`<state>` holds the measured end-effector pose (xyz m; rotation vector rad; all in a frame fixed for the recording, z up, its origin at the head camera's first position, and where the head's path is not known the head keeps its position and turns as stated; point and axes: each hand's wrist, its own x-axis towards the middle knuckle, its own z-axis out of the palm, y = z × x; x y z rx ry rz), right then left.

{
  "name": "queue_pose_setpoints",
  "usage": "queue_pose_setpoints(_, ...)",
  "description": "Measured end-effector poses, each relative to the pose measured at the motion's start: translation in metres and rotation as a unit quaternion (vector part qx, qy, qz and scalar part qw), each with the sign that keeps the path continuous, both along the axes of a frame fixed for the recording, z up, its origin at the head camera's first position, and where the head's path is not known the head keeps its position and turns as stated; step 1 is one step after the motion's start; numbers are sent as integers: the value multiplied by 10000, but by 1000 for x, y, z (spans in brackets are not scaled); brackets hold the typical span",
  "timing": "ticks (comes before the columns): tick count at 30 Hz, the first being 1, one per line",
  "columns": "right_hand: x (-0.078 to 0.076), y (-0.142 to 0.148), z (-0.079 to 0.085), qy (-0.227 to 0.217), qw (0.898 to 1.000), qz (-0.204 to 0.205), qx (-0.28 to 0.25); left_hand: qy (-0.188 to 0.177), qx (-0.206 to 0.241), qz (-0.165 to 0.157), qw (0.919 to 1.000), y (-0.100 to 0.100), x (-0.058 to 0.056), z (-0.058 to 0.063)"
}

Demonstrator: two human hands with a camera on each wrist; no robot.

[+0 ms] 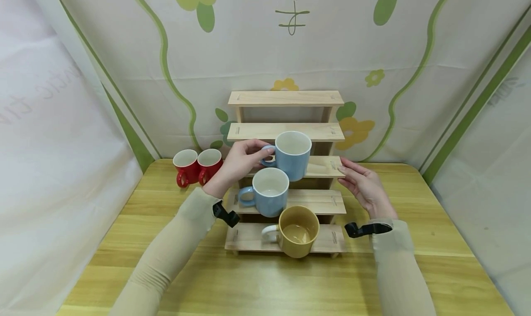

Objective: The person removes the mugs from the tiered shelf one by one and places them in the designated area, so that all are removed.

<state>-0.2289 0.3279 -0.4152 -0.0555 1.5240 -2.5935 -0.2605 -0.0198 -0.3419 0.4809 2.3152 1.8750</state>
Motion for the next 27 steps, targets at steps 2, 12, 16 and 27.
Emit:
queue_pose_setpoints(2, 0, 0, 0, -5, 10000, -1, -2, 29, 12, -12, 10000, -1, 0, -1)
queue_pose_setpoints(12, 0, -1, 1, -43, 10000, -4, 33, 78, 580, 38, 9983, -4, -1, -5)
queue_pose_setpoints(16, 1, 0, 2, -51, 10000, -5, 47, 261, 650, 123, 9975, -4, 0, -4)
queue_pose_setpoints(27, 1, 0, 1, -44, 10000, -4, 23, 648, 1407, 353, 9873, -9, 12, 11)
